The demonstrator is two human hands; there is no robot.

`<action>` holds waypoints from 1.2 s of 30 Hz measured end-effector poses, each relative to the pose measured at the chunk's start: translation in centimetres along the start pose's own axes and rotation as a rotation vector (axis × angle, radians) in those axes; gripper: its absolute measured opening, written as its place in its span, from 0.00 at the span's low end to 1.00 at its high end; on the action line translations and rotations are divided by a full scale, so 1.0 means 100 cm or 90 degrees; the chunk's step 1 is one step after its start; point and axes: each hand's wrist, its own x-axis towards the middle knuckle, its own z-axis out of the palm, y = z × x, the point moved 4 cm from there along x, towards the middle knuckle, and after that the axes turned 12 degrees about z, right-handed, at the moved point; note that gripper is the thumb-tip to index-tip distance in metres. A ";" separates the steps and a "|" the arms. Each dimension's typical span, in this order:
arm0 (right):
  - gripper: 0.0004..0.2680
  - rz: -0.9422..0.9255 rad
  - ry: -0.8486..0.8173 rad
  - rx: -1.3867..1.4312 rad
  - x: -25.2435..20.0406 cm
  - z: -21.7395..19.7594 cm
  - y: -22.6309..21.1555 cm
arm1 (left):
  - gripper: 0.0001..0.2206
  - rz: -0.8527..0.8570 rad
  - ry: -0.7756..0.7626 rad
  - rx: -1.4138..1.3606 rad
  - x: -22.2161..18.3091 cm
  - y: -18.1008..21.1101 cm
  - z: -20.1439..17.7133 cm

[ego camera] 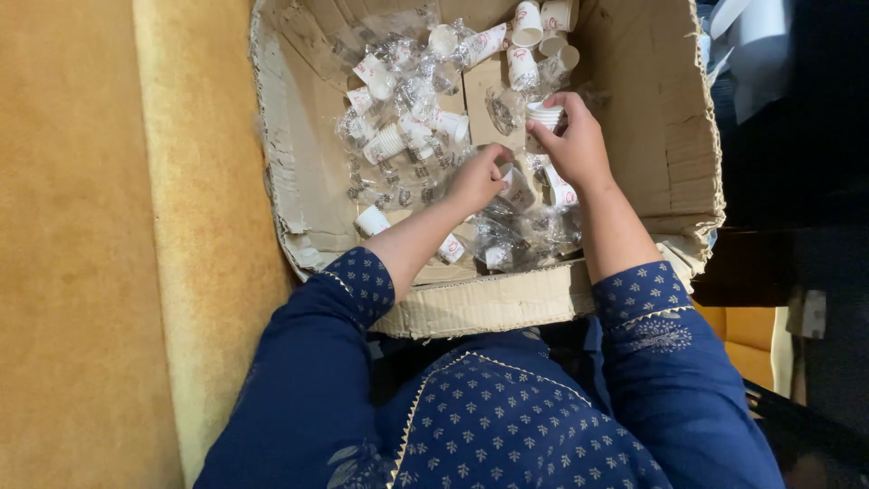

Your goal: Sorting and stacking small paper cups from a cardboard box onto a table.

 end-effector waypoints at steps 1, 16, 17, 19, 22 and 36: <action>0.13 -0.001 0.000 0.000 -0.002 -0.001 -0.003 | 0.20 0.000 0.001 0.001 0.002 0.004 -0.006; 0.32 -0.023 -0.125 -0.198 -0.019 0.011 -0.031 | 0.12 0.115 0.250 -0.076 0.014 0.026 -0.047; 0.32 -0.052 -0.151 -0.187 -0.020 0.013 -0.034 | 0.11 0.164 0.210 -0.157 0.018 0.022 -0.038; 0.32 -0.080 -0.175 -0.176 -0.021 0.015 -0.033 | 0.10 0.213 0.168 -0.239 0.021 0.017 -0.027; 0.29 -0.210 -0.129 -0.196 -0.025 0.015 -0.032 | 0.09 0.268 0.181 -0.242 0.012 0.026 -0.024; 0.18 0.052 0.035 -0.020 -0.009 -0.007 -0.014 | 0.08 0.289 -0.224 0.614 -0.001 0.000 0.038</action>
